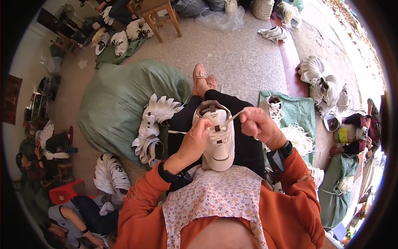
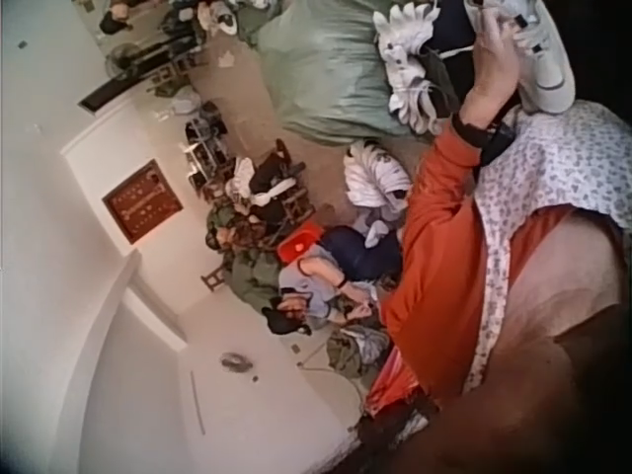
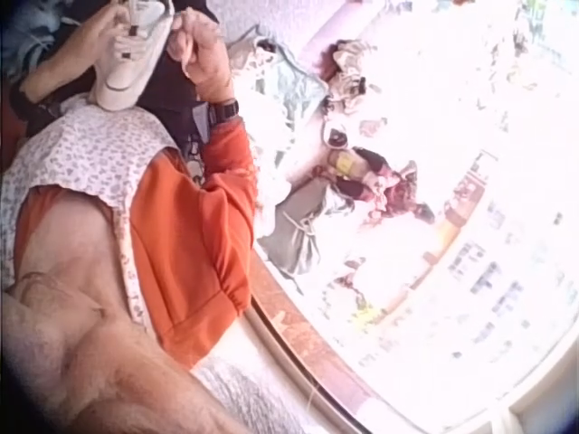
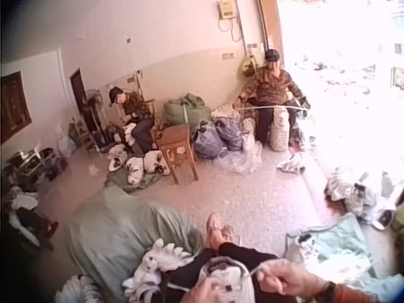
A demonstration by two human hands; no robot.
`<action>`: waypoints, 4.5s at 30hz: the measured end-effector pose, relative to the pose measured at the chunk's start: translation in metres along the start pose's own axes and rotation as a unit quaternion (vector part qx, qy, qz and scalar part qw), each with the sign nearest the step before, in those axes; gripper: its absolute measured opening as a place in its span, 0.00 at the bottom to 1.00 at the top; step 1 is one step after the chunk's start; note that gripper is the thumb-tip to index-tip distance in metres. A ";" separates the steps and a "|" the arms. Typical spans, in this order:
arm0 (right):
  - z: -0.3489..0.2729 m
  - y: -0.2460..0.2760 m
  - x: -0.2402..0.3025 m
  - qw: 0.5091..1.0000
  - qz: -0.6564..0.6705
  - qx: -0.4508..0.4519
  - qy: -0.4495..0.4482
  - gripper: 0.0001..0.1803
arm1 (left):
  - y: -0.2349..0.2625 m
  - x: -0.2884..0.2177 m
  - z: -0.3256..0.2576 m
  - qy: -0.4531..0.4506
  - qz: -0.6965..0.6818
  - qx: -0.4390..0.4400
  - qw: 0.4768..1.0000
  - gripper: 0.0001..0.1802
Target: Lacing white sneakers in a shoe manufacturing workshop.
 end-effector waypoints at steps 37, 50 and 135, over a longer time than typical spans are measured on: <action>-0.126 0.187 0.068 0.844 0.013 -0.427 0.325 0.16 | 0.000 0.009 0.040 -0.001 0.052 0.159 0.986 0.43; -0.012 -0.055 0.000 0.613 -0.734 -0.030 0.291 0.12 | 0.004 0.016 0.043 0.001 0.038 0.139 0.990 0.39; 0.046 0.017 0.010 0.849 -0.498 0.161 0.068 0.18 | -0.035 -0.055 0.048 -0.267 0.267 0.088 0.922 0.03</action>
Point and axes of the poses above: each hand's wrist, its own z-axis towards the middle knuckle, its own y-axis out of the back of the hand, x = y × z, the point moved 7 cm from there along z, towards the middle knuckle, and after that the axes turned 1 degree about y, right-handed, at the moved point
